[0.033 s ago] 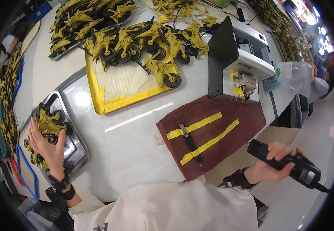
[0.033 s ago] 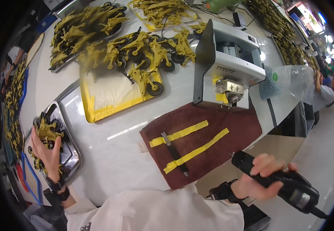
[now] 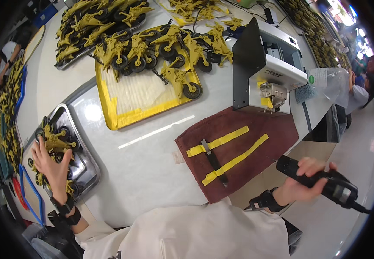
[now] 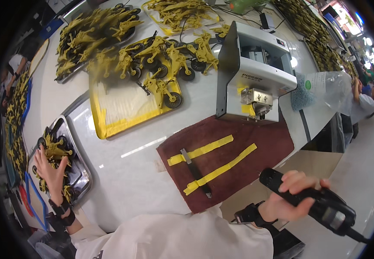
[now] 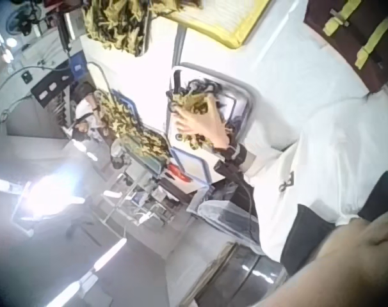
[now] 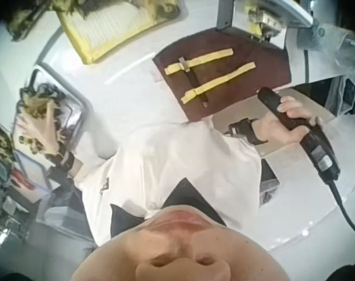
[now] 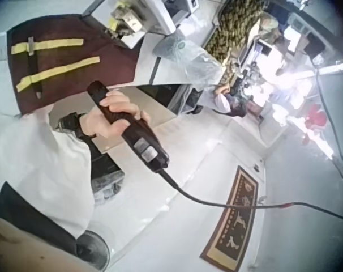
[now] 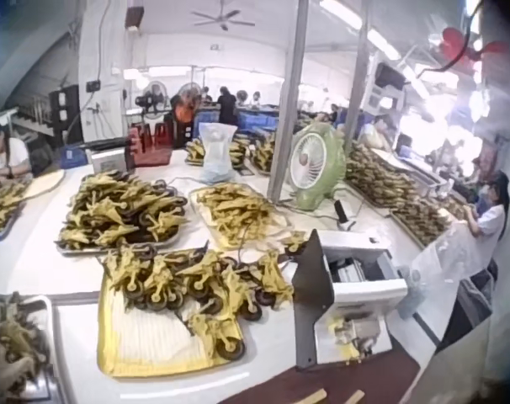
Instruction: The worker uses an electric screwdriver to attach wheels and chassis components to yellow toy motorcycle frames on a production line.
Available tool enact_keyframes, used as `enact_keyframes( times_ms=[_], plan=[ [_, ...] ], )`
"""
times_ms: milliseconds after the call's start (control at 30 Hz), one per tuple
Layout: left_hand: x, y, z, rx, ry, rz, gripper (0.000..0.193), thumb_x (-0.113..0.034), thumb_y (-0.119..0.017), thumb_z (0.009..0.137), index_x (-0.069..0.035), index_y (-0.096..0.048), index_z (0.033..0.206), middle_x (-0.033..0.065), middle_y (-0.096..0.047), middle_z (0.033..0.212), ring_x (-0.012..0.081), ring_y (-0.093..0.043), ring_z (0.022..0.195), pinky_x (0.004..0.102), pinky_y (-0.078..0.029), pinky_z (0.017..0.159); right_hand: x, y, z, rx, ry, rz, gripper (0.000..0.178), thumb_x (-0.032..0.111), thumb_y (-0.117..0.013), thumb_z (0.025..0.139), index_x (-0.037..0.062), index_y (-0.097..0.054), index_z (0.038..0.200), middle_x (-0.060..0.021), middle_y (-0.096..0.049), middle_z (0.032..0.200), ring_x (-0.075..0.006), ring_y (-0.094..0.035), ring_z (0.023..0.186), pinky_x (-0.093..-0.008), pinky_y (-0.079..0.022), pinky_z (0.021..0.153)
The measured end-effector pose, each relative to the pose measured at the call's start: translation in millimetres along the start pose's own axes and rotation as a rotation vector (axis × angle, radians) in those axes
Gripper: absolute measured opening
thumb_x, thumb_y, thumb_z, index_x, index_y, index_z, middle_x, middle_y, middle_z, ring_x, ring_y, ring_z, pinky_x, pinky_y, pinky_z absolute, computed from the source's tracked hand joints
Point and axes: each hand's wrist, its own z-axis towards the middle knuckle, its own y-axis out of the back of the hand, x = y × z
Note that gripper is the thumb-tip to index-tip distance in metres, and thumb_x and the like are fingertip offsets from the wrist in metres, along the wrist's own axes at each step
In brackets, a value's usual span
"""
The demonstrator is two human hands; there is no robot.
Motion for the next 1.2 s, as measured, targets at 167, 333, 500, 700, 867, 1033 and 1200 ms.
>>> enact_keyframes(
  times_ms=[167, 333, 500, 700, 867, 1033, 1200],
  plan=[
    [-179, 93, 47, -0.180, -0.910, -0.783, 0.077, -0.027, -0.070, 0.075, -0.002, -0.035, 0.139, 0.0215, -0.037, 0.142, 0.0366, -0.034, 0.132, 0.0460, -0.024, 0.107, -6, 11, -11, 0.091, -0.038, -0.019, 0.054, 0.036, -0.057, 0.089, 0.0033, -0.033, 0.125, -0.0052, -0.047, 0.066, -0.0162, -0.047, 0.048, -0.0333, -0.043, 0.055],
    [-348, -4, 133, 0.082, -0.871, -0.415, 0.101, -0.041, -0.074, 0.060, 0.001, -0.029, 0.140, 0.0248, -0.032, 0.143, 0.0360, -0.022, 0.139, 0.0636, -0.010, 0.109, 0, -9, -22, 0.189, 0.024, 0.097, 0.054, 0.032, -0.058, 0.088, 0.0018, -0.032, 0.125, -0.0062, -0.050, 0.064, -0.0162, -0.047, 0.045, -0.0302, -0.042, 0.045],
    [-355, 11, 154, 0.340, -0.928, -0.424, 0.096, -0.040, -0.075, 0.059, -0.006, -0.034, 0.139, 0.0179, -0.044, 0.134, 0.0329, -0.026, 0.136, 0.0623, -0.009, 0.110, 28, 35, -26, 0.021, 0.039, -0.128, 0.057, 0.035, -0.057, 0.088, 0.0001, -0.032, 0.125, -0.0067, -0.049, 0.065, -0.0171, -0.048, 0.046, -0.0322, -0.043, 0.051],
    [-353, 19, 147, 0.207, -0.905, -0.473, 0.086, -0.037, -0.075, 0.058, -0.007, -0.042, 0.133, 0.0153, -0.051, 0.120, 0.0313, -0.037, 0.126, 0.0579, -0.011, 0.111, 0, -2, -16, 0.124, 0.005, 0.055, 0.057, 0.031, -0.065, 0.085, 0.0021, -0.033, 0.123, -0.0082, -0.052, 0.066, -0.0183, -0.050, 0.048, -0.0334, -0.044, 0.048],
    [-313, 51, 117, -0.199, -0.860, -0.749, 0.074, -0.031, -0.071, 0.057, -0.004, -0.051, 0.123, 0.0158, -0.051, 0.113, 0.0336, -0.042, 0.115, 0.0517, -0.023, 0.104, 3, -4, -13, 0.132, 0.049, 0.059, 0.062, 0.035, -0.061, 0.088, 0.0022, -0.029, 0.130, -0.0071, -0.050, 0.066, -0.0178, -0.050, 0.047, -0.0332, -0.044, 0.047],
    [-268, 88, -31, 0.287, -0.823, -1.103, 0.086, -0.031, -0.077, 0.053, -0.005, -0.047, 0.130, 0.0155, -0.044, 0.117, 0.0353, -0.040, 0.114, 0.0513, -0.027, 0.099, -9, -35, 47, 0.086, 0.147, 0.097, 0.050, 0.032, -0.052, 0.093, 0.0045, -0.036, 0.132, -0.0035, -0.049, 0.070, -0.0148, -0.045, 0.057, -0.0310, -0.037, 0.057],
    [-296, 60, -94, 0.351, -0.782, -1.074, 0.086, -0.039, -0.079, 0.059, -0.006, -0.044, 0.131, 0.0147, -0.041, 0.118, 0.0349, -0.040, 0.115, 0.0539, -0.023, 0.101, -38, -82, 79, 0.140, 0.160, -0.029, 0.040, 0.009, -0.059, 0.085, -0.0024, -0.042, 0.119, -0.0072, -0.052, 0.063, -0.0171, -0.050, 0.048, -0.0317, -0.046, 0.052]
  ],
)
